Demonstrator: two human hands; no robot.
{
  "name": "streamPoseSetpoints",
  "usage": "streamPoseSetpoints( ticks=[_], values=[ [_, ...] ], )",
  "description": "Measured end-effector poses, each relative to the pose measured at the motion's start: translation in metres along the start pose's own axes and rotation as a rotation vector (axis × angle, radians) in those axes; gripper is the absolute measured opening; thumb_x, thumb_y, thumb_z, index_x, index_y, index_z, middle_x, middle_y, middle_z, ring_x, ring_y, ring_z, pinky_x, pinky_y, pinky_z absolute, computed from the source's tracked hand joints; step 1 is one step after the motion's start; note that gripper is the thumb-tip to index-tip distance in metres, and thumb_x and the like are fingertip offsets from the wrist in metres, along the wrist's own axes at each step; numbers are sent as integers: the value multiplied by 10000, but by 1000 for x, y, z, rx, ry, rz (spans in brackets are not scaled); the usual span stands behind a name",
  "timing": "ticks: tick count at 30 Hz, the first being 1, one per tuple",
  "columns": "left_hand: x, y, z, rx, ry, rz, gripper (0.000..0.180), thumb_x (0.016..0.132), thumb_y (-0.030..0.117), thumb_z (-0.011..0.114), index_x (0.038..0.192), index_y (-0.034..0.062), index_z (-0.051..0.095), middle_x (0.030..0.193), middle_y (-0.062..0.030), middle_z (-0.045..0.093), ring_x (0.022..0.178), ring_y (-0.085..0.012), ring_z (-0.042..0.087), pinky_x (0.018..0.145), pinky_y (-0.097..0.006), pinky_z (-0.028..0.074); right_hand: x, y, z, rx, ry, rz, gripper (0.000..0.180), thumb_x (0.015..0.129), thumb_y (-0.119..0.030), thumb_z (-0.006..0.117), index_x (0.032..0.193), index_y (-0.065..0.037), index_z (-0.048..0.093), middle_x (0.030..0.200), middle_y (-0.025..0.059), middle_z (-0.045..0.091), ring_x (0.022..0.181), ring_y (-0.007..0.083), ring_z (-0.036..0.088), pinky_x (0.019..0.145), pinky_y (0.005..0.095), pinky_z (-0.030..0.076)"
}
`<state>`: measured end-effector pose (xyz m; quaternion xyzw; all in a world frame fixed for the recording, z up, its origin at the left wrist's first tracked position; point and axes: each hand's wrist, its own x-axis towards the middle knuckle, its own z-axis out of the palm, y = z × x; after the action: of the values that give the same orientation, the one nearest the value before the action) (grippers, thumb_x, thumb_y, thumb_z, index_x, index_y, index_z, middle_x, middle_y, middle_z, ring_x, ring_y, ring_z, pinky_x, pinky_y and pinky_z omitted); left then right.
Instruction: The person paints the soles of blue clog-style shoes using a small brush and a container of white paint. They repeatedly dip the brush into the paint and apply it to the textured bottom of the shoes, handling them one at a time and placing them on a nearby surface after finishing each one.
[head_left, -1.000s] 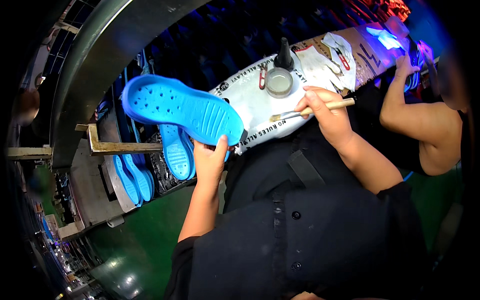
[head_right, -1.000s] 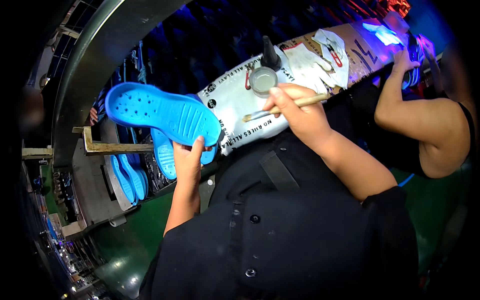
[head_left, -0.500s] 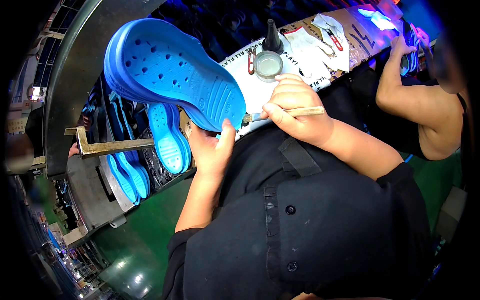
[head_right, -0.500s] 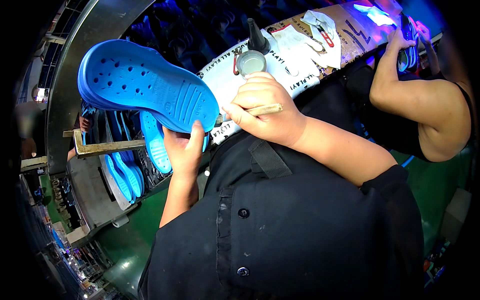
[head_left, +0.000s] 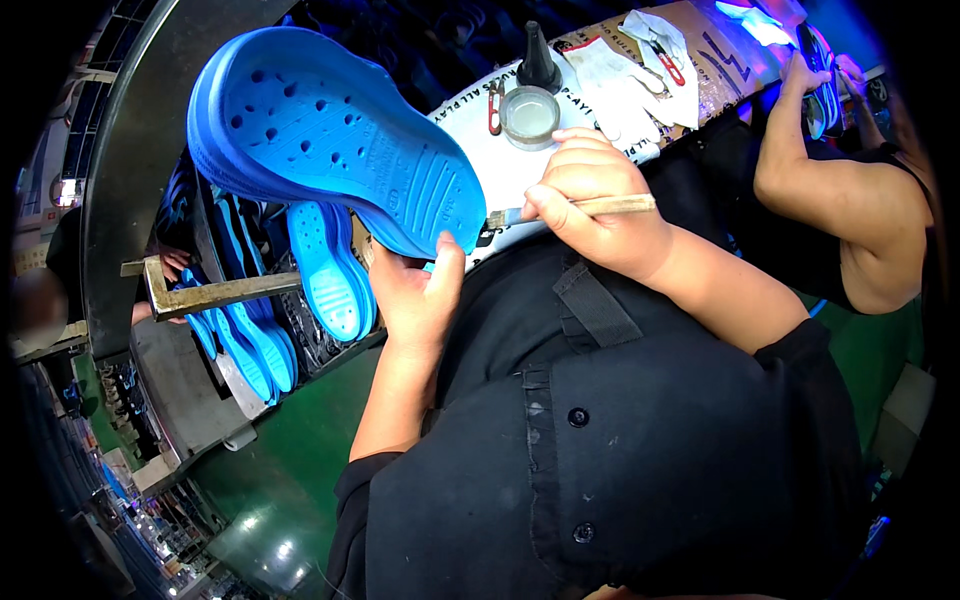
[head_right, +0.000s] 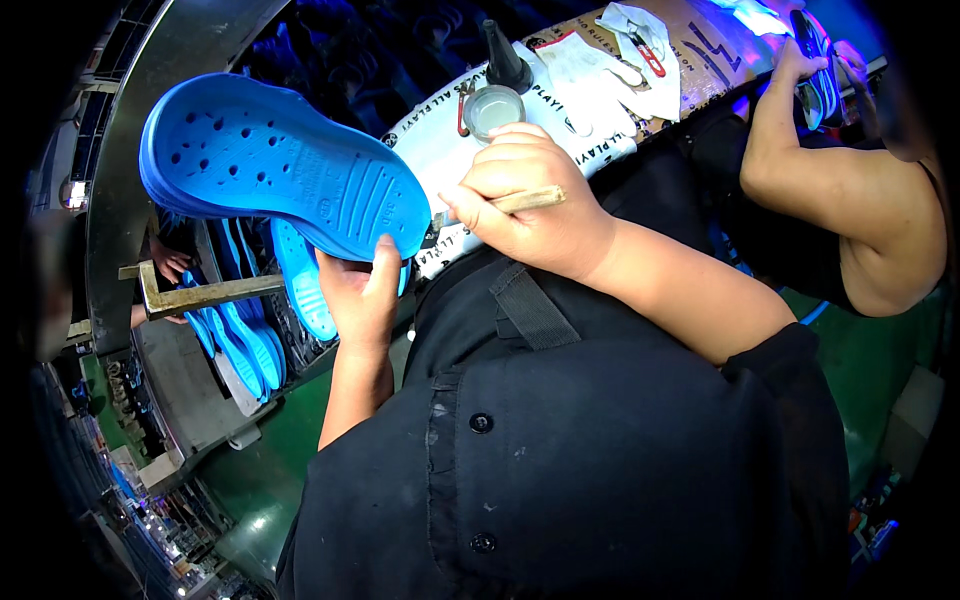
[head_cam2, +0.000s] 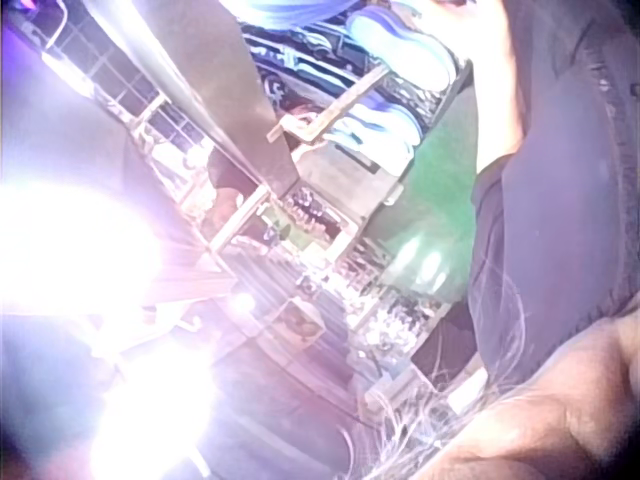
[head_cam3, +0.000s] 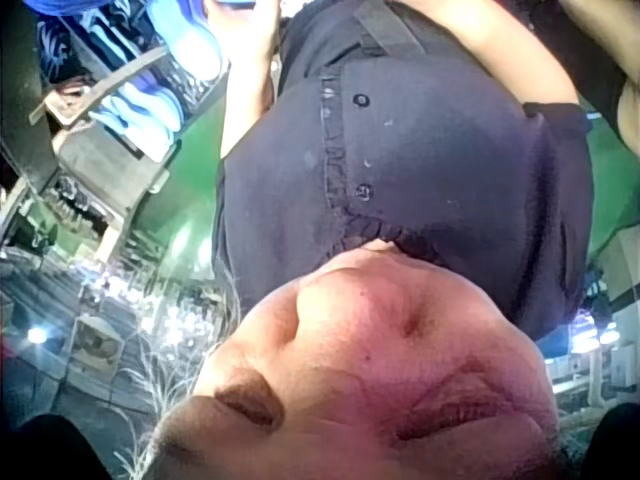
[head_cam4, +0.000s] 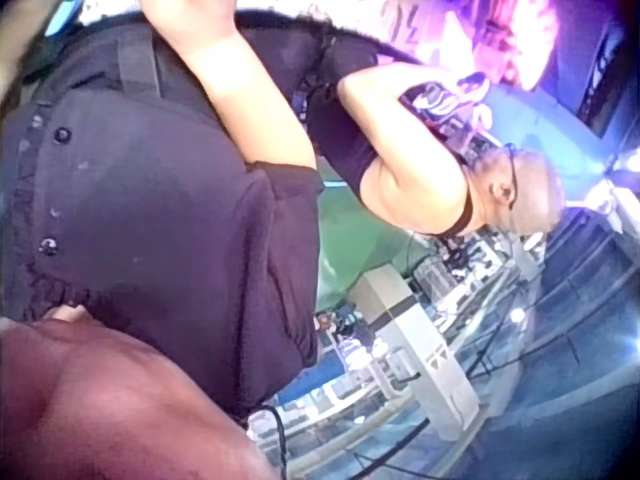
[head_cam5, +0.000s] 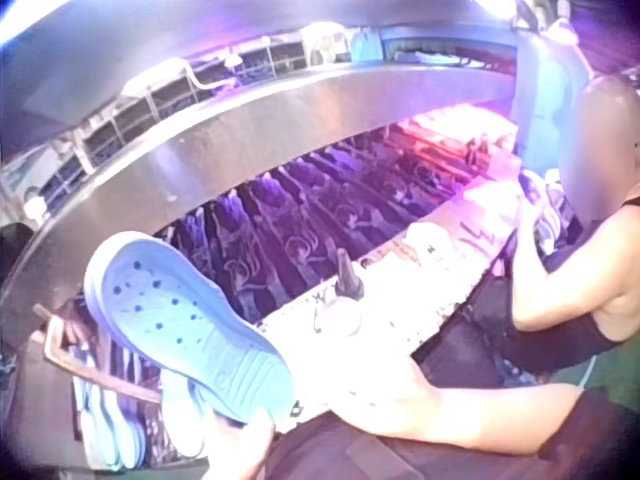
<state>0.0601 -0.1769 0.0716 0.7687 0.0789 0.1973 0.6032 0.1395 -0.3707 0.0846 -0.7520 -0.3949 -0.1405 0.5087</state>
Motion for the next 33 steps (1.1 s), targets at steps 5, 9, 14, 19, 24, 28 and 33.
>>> streamPoseSetpoints(
  ticks=[5,9,14,19,24,28,33],
  values=[
    [-3,-10,-4,19,-53,-22,514,798,18,610,1247,-40,368,1155,-150,517,1043,-206,536,946,-333,406,-2,-2,-4,-15,15,-31,157,790,-163,645,656,-82,645,617,38,598,630,215,576,822,372,423],
    [-2,-6,5,-49,53,59,361,765,0,615,1097,-53,483,994,-122,596,879,-174,596,816,-295,472,0,-5,0,-35,-33,-86,135,762,-154,659,643,-93,641,630,27,613,632,201,575,825,361,414],
    [-3,-13,4,-10,70,93,358,764,-16,613,1094,-47,476,981,-120,593,846,-163,593,788,-283,477,-6,-1,-3,-32,12,-36,140,760,-154,656,640,-83,639,611,34,610,608,208,576,812,365,423],
    [-3,-17,6,-16,68,137,400,770,-27,610,1129,-39,436,1018,-123,570,886,-166,575,821,-288,459,-2,-2,2,-3,30,-56,141,765,-136,652,637,-76,641,614,41,619,607,209,588,815,366,430],
    [-5,-18,4,-66,22,110,484,801,-22,604,1223,-28,366,1123,-138,527,992,-183,547,907,-318,425,-2,-8,6,-21,14,-89,147,773,-136,645,642,-70,646,626,38,631,616,203,597,827,368,433],
    [-5,-21,2,-28,23,128,486,806,-25,606,1225,-26,360,1132,-142,526,1002,-185,549,908,-318,427,-6,-7,1,33,16,-65,160,784,-145,641,644,-69,648,623,33,632,619,198,601,833,368,433],
    [-5,-22,4,-27,34,139,489,797,-28,610,1221,-22,366,1121,-140,535,983,-185,560,896,-312,436,-3,-4,2,14,68,-56,155,786,-170,656,668,-70,651,629,37,621,633,199,599,831,375,430]
  ],
)
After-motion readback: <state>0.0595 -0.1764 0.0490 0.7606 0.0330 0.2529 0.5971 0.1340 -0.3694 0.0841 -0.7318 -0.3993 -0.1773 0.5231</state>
